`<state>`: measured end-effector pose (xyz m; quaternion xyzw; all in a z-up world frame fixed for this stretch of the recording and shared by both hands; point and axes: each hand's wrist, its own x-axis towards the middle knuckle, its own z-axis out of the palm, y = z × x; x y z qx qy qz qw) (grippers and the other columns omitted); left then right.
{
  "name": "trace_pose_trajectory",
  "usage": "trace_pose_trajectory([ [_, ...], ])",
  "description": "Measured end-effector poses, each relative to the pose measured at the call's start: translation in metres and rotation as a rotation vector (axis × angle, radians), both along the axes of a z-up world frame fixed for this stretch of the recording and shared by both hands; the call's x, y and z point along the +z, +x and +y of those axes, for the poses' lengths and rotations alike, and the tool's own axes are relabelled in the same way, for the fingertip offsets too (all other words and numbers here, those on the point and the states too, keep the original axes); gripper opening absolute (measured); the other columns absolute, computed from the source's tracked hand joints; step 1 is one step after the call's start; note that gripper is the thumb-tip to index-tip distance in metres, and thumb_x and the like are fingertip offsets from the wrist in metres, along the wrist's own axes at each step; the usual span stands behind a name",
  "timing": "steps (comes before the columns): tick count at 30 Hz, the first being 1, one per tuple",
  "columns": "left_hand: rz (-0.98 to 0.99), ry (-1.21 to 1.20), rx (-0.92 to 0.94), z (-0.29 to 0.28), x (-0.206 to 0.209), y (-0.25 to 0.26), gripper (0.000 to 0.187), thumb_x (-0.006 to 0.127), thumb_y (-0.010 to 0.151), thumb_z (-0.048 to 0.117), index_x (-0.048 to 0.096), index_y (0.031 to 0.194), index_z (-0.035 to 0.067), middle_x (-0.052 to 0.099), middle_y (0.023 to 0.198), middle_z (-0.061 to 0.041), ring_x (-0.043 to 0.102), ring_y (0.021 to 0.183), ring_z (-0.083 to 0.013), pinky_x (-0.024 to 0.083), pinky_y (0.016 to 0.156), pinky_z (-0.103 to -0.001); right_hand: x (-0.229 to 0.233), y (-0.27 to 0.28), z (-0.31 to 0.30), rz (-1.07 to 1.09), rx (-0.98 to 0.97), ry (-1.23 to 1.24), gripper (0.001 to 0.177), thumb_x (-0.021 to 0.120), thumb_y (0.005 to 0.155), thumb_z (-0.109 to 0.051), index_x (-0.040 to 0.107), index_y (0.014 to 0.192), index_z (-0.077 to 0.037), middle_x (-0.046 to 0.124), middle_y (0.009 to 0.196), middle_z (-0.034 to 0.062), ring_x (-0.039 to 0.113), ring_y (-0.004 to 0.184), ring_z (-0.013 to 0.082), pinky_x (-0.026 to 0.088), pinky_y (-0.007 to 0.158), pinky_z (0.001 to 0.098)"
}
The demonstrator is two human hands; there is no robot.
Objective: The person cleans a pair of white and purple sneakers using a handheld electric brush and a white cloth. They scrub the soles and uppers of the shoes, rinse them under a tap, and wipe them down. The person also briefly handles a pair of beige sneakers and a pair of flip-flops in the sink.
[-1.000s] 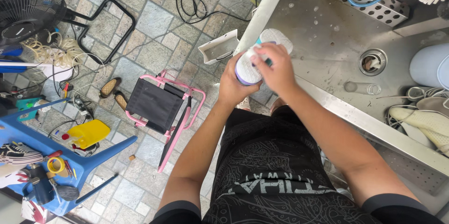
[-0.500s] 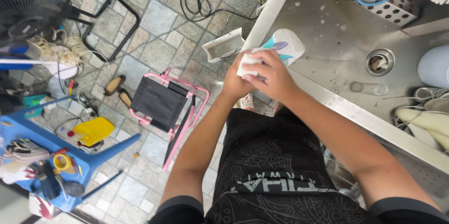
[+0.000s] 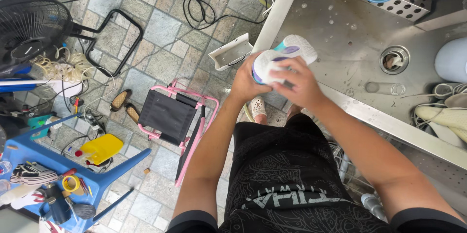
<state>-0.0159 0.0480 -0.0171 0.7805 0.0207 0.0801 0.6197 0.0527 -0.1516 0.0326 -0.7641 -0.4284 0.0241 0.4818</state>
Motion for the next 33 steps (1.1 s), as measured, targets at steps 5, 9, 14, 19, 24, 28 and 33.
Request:
trace_pose_trajectory([
  [5,-0.045,-0.028,0.009,0.0,-0.006,-0.001,0.089,0.095,0.062,0.021,0.056,0.141,0.005,0.065,0.137,-0.015,0.065,0.129,-0.0276,0.049,0.113,-0.038,-0.027,0.006,-0.009,0.057,-0.245,0.043,0.026,0.083,0.09,-0.008,0.074,0.114,-0.008,0.069,0.119,0.01,0.063,0.114,0.0265,0.051,0.101,0.0388],
  [9,0.053,-0.057,-0.007,0.002,-0.02,-0.006,0.092,0.093,0.061,0.021,0.055,0.143,0.005,0.066,0.137,-0.014,0.066,0.127,-0.0268,0.051,0.111,-0.037,-0.017,-0.026,0.017,0.008,-0.143,0.055,0.029,0.083,0.086,-0.009,0.076,0.114,-0.008,0.067,0.12,0.0114,0.061,0.108,0.029,0.051,0.096,0.0393],
  [14,0.018,-0.012,-0.018,0.004,-0.028,-0.003,0.098,0.093,0.055,0.022,0.053,0.143,0.005,0.067,0.135,-0.014,0.066,0.126,-0.0264,0.051,0.109,-0.037,-0.013,-0.01,0.01,-0.113,-0.029,0.026,0.032,0.08,0.084,-0.009,0.077,0.116,-0.008,0.066,0.121,0.0111,0.059,0.107,0.0311,0.05,0.097,0.0428],
  [19,0.034,-0.038,-0.029,0.001,-0.025,-0.01,0.097,0.097,0.06,0.021,0.051,0.144,0.006,0.067,0.136,-0.013,0.066,0.127,-0.0258,0.051,0.11,-0.036,-0.031,0.007,0.016,-0.055,-0.343,-0.033,0.024,0.076,0.096,-0.008,0.075,0.12,-0.009,0.066,0.126,0.01,0.059,0.112,0.0317,0.05,0.098,0.0408],
  [24,0.08,-0.053,-0.041,0.005,-0.026,-0.011,0.102,0.095,0.059,0.019,0.046,0.148,0.005,0.066,0.134,-0.013,0.066,0.124,-0.0253,0.052,0.106,-0.036,-0.008,-0.02,0.039,-0.116,-0.104,-0.033,0.026,0.078,0.09,-0.011,0.076,0.116,-0.01,0.064,0.121,0.0105,0.059,0.108,0.0312,0.049,0.097,0.0414],
  [28,0.019,-0.113,-0.087,0.006,-0.024,-0.01,0.095,0.095,0.063,0.018,0.049,0.146,0.007,0.066,0.136,-0.014,0.065,0.128,-0.0266,0.051,0.111,-0.037,-0.019,-0.008,0.014,-0.125,-0.082,-0.072,0.028,0.079,0.09,-0.012,0.075,0.118,-0.009,0.062,0.121,0.0098,0.059,0.11,0.0304,0.05,0.096,0.0388],
  [33,-0.109,0.029,-0.069,0.003,-0.025,-0.011,0.098,0.097,0.059,0.016,0.05,0.144,0.008,0.056,0.147,-0.016,0.056,0.139,-0.031,0.045,0.117,-0.04,-0.076,0.054,-0.053,-0.148,-0.484,-0.179,0.014,0.078,0.096,-0.011,0.074,0.108,-0.005,0.068,0.118,0.0128,0.059,0.11,0.0331,0.049,0.096,0.0439],
])
